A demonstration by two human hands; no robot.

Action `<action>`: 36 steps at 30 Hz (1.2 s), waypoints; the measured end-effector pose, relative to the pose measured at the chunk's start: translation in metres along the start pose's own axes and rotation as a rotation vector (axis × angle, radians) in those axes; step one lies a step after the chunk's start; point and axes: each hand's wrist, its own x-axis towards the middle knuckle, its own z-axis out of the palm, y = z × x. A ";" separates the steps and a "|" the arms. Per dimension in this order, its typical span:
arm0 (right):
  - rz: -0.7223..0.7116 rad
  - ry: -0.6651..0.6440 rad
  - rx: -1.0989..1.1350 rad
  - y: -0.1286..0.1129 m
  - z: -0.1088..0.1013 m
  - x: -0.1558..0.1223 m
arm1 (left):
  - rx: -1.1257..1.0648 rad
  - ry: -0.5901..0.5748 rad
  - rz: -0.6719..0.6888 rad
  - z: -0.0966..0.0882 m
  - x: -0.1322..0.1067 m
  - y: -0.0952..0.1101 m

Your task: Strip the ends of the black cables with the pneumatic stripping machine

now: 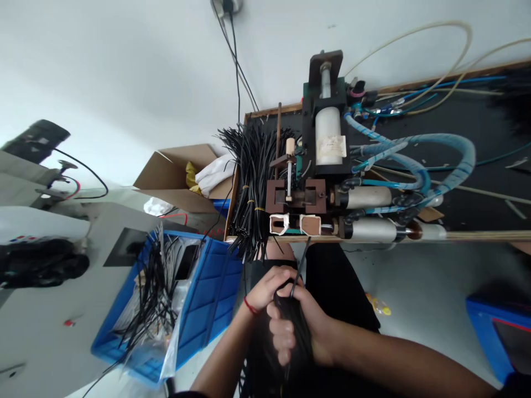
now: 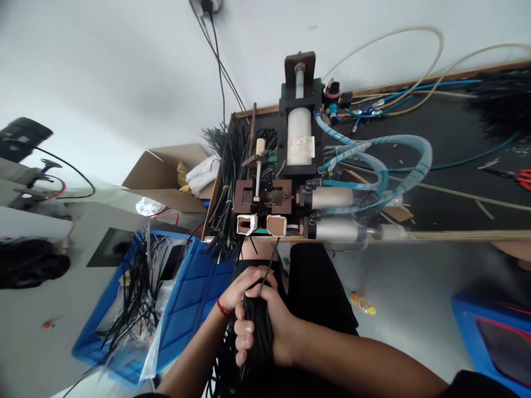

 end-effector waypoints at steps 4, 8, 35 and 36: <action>-0.070 0.115 -0.048 -0.004 0.011 -0.001 | -0.106 0.148 0.039 0.007 0.006 0.002; -0.083 0.200 -0.069 -0.006 0.021 0.001 | -0.164 0.291 0.096 0.009 0.009 0.009; -0.259 0.228 -0.112 -0.018 0.071 0.004 | 0.806 0.884 -0.117 -0.019 -0.076 0.068; -0.259 0.227 -0.112 -0.019 0.071 0.004 | 0.854 0.914 -0.061 -0.019 -0.071 0.077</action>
